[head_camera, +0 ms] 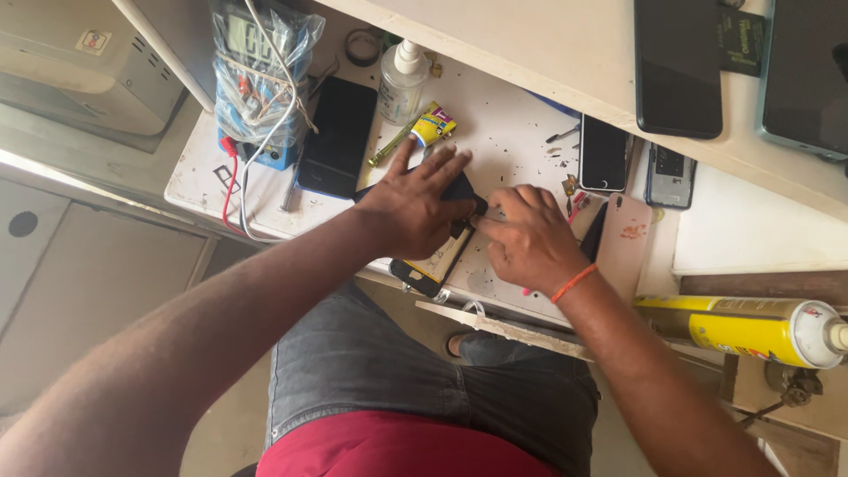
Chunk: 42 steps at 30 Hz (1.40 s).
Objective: The person works on a smartphone at a cluttered repair bench. They pry open the back cover, manipulate the internal battery and components, then press the cover back on and reassemble the phone, handling other phones and tools on the bench.
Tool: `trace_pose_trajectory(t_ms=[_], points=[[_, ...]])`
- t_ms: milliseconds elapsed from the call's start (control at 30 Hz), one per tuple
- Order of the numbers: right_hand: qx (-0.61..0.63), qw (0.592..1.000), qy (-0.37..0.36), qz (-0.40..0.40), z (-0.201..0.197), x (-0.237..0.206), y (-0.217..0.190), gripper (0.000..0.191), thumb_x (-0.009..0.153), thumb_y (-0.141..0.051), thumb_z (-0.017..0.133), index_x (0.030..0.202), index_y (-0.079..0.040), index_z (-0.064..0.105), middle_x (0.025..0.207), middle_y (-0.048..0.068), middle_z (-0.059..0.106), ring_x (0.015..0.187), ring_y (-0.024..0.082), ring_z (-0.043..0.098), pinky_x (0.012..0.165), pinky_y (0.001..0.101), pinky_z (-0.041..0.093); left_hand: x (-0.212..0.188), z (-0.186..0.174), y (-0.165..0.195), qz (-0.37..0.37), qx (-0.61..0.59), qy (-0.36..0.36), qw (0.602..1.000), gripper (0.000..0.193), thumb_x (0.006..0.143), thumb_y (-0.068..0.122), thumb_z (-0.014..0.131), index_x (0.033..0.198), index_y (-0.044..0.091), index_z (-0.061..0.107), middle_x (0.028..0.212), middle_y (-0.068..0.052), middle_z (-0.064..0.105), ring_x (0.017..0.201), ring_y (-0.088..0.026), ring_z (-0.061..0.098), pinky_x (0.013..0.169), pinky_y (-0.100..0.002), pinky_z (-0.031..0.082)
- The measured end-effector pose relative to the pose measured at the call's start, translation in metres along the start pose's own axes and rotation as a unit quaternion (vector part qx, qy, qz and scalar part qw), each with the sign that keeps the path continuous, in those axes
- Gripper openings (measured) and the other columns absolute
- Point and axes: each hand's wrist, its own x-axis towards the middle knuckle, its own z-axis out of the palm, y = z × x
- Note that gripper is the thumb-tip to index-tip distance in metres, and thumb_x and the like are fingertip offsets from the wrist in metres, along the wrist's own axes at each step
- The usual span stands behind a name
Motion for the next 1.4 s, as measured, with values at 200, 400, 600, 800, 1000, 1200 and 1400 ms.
trace_pose_trajectory(t_ms=[200, 400, 600, 800, 1000, 1200, 1400], points=[[-0.031, 0.993, -0.071, -0.092, -0.006, 0.018, 0.010, 0.014, 0.072, -0.011, 0.067, 0.082, -0.010, 0.077, 0.090, 0.003, 0.061, 0.098, 0.024, 0.058, 0.094, 0.0393, 0.045, -0.025, 0.004, -0.005, -0.153, -0.125, 0.151, 0.968, 0.057, 0.086, 0.029, 0.068, 0.142, 0.018, 0.061, 0.138, -0.020, 0.055, 0.132, -0.038, 0.051, 0.111, -0.053, 0.039], [-0.076, 0.982, -0.112, -0.129, -0.007, 0.029, 0.005, 0.008, 0.076, -0.013, 0.068, 0.075, -0.008, 0.075, 0.085, 0.002, 0.061, 0.095, 0.021, 0.059, 0.093, 0.0380, 0.046, -0.041, 0.004, -0.007, -0.200, -0.125, 0.069, 0.969, 0.077, 0.074, 0.030, 0.076, 0.145, 0.012, 0.054, 0.128, -0.020, 0.058, 0.124, -0.039, 0.054, 0.101, -0.048, 0.047], [-0.075, 0.986, -0.083, -0.126, -0.007, 0.026, 0.001, 0.014, 0.072, -0.015, 0.068, 0.079, -0.006, 0.076, 0.086, 0.003, 0.062, 0.096, 0.022, 0.059, 0.093, 0.0384, 0.046, -0.026, -0.005, -0.012, -0.201, -0.064, -0.047, 0.976, 0.103, 0.062, 0.027, 0.082, 0.154, 0.017, 0.039, 0.132, -0.021, 0.051, 0.125, -0.039, 0.050, 0.102, -0.046, 0.048], [-0.100, 0.981, -0.126, -0.105, -0.002, 0.025, -0.009, 0.012, 0.074, -0.014, 0.066, 0.071, -0.007, 0.075, 0.092, 0.005, 0.064, 0.102, 0.023, 0.059, 0.096, 0.0397, 0.046, -0.013, -0.020, -0.013, -0.197, -0.004, -0.119, 0.973, 0.106, 0.066, 0.036, 0.081, 0.158, 0.019, 0.032, 0.135, -0.020, 0.048, 0.128, -0.038, 0.049, 0.100, -0.047, 0.050], [-0.106, 0.986, -0.088, -0.091, 0.010, 0.020, -0.013, 0.016, 0.078, -0.013, 0.063, 0.079, -0.005, 0.077, 0.093, 0.007, 0.065, 0.100, 0.024, 0.060, 0.094, 0.0404, 0.045, -0.008, -0.031, -0.023, -0.239, -0.152, -0.144, 0.948, 0.111, 0.064, 0.053, 0.081, 0.158, 0.016, 0.034, 0.130, -0.023, 0.058, 0.124, -0.039, 0.059, 0.105, -0.044, 0.049], [-0.009, 0.996, -0.076, -0.053, 0.007, 0.019, 0.013, 0.017, 0.072, -0.013, 0.068, 0.083, -0.008, 0.079, 0.093, 0.006, 0.065, 0.097, 0.025, 0.061, 0.092, 0.0422, 0.046, -0.004, -0.020, -0.008, -0.248, -0.214, -0.100, 0.940, 0.110, 0.067, 0.065, 0.076, 0.152, 0.004, 0.042, 0.133, -0.032, 0.058, 0.127, -0.042, 0.058, 0.109, -0.040, 0.046], [0.038, 0.997, -0.011, 0.071, 0.004, 0.000, 0.027, 0.021, 0.074, -0.007, 0.068, 0.089, -0.013, 0.082, 0.097, 0.003, 0.066, 0.097, 0.025, 0.061, 0.089, 0.0448, 0.046, -0.013, -0.016, 0.005, -0.259, -0.206, -0.061, 0.942, 0.103, 0.065, 0.059, 0.076, 0.150, 0.008, 0.046, 0.127, -0.032, 0.059, 0.124, -0.045, 0.058, 0.107, -0.043, 0.046]])
